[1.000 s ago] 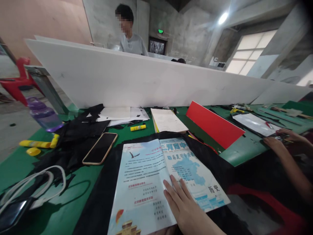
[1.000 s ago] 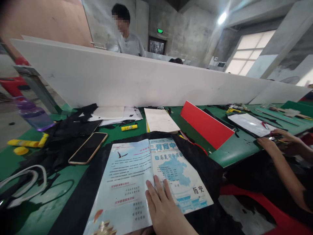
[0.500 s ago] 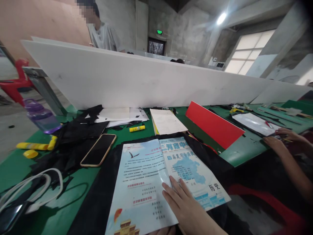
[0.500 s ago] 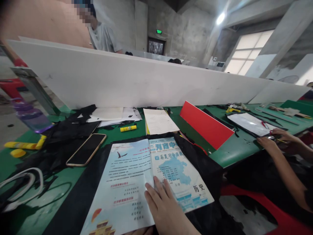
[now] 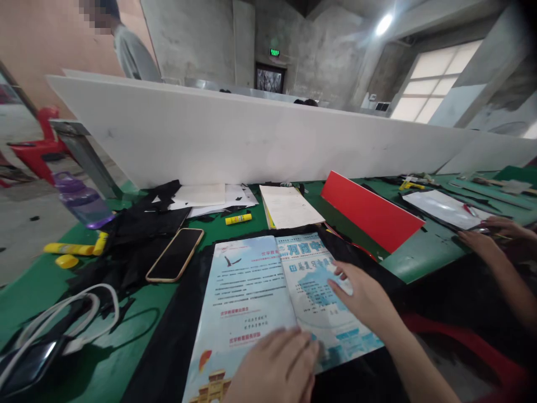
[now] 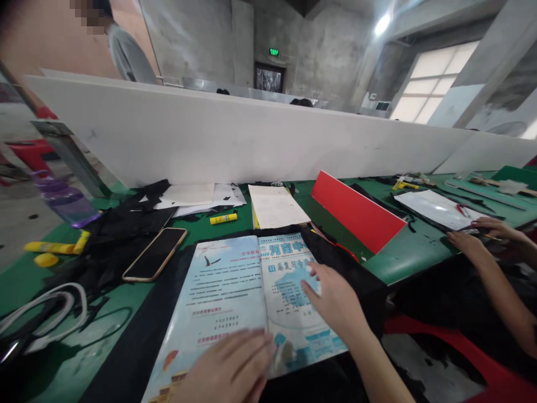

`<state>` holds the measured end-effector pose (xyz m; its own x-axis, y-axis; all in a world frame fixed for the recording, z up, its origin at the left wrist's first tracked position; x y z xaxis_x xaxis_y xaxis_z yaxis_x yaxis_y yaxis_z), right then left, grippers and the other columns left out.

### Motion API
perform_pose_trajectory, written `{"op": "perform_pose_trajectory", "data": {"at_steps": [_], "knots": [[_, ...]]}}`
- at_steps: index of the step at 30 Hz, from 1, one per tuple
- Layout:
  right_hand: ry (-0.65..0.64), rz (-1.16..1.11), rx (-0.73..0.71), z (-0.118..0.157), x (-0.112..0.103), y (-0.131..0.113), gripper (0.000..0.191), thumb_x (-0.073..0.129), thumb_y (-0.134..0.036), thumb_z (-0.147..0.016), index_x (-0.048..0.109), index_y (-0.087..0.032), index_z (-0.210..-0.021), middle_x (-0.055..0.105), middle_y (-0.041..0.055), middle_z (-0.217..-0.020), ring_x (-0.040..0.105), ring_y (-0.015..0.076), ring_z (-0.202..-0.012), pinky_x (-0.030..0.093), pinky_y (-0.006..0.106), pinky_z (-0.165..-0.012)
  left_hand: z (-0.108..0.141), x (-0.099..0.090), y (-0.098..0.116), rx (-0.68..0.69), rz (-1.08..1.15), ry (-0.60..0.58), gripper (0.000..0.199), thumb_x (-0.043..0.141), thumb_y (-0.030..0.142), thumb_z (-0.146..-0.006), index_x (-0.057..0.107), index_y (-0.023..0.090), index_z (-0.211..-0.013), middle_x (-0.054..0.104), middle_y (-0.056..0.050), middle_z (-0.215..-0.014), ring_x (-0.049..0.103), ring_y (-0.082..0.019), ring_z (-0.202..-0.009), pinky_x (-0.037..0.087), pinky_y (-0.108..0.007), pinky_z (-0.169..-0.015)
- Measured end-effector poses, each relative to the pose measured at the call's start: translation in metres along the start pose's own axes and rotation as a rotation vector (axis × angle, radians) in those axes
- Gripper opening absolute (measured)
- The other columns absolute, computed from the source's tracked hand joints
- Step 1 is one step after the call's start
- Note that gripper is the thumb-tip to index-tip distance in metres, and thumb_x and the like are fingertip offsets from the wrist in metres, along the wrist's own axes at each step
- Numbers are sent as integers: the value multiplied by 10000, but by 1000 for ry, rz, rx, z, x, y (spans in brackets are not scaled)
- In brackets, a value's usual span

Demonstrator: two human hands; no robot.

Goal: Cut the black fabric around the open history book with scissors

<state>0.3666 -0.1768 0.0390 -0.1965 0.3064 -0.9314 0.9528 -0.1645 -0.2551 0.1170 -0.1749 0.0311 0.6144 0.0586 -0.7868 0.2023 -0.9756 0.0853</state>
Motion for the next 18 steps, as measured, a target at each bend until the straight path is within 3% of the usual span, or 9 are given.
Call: {"op": "perform_pose_trajectory", "data": {"at_steps": [3, 6, 9, 12, 15, 18], "knots": [[21, 260, 105, -25, 3, 33, 476, 491, -485, -846, 555, -128, -1153, 621, 133, -1003, 588, 285, -959, 467, 388, -797, -32, 1, -31, -192, -19, -255, 398, 532, 318, -867, 517, 180, -1241, 593, -79, -1258, 555, -257, -1132, 479, -417, -931], [2, 452, 127, -42, 7, 50, 483, 536, -503, -813, 565, -110, -1092, 596, 148, -995, 559, 312, -988, 433, 405, -812, -55, 13, -57, -268, -65, -434, 477, 575, 372, -852, 496, 146, -1264, 559, -131, -1289, 494, -312, -1202, 421, -487, -975], [-26, 544, 129, -52, 9, 56, 379, 538, -415, -822, 577, -103, -1033, 589, 144, -970, 563, 297, -956, 430, 384, -768, -69, 41, -75, -238, -31, -456, 474, 510, 405, -895, 457, 156, -1295, 544, -125, -1304, 467, -274, -1231, 389, -444, -1005], [-77, 588, 143, -61, 8, 59, 221, 506, -256, -823, 620, -102, -933, 594, 154, -965, 567, 285, -959, 424, 349, -734, -73, 75, -90, -236, -57, -421, 563, 493, 454, -894, 392, 140, -1351, 419, -155, -1418, 325, -304, -1335, 264, -494, -1081], [-163, 541, 258, -75, 1, 69, 221, 455, -197, -834, 654, -109, -870, 618, 160, -914, 604, 281, -897, 427, 351, -698, -66, 99, -100, -270, -73, -402, 630, 427, 543, -894, 338, 171, -1395, 319, -152, -1480, 201, -349, -1379, 172, -587, -1081], [-126, 490, 417, -90, -12, 87, 264, 423, -183, -847, 657, -105, -939, 633, 177, -905, 625, 302, -866, 439, 380, -681, -57, 109, -103, -306, -51, -402, 626, 311, 589, -911, 313, 214, -1412, 261, -128, -1510, 152, -349, -1392, 139, -629, -1067]]}}
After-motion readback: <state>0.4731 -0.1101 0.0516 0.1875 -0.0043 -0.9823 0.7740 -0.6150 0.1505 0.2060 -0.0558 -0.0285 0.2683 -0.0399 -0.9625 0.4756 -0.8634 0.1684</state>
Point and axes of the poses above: each hand's wrist, its own z-axis away from the middle knuckle, its own x-axis out of the palm, y = z × x, the point moved 3 cm from there along -z, towards the middle knuckle
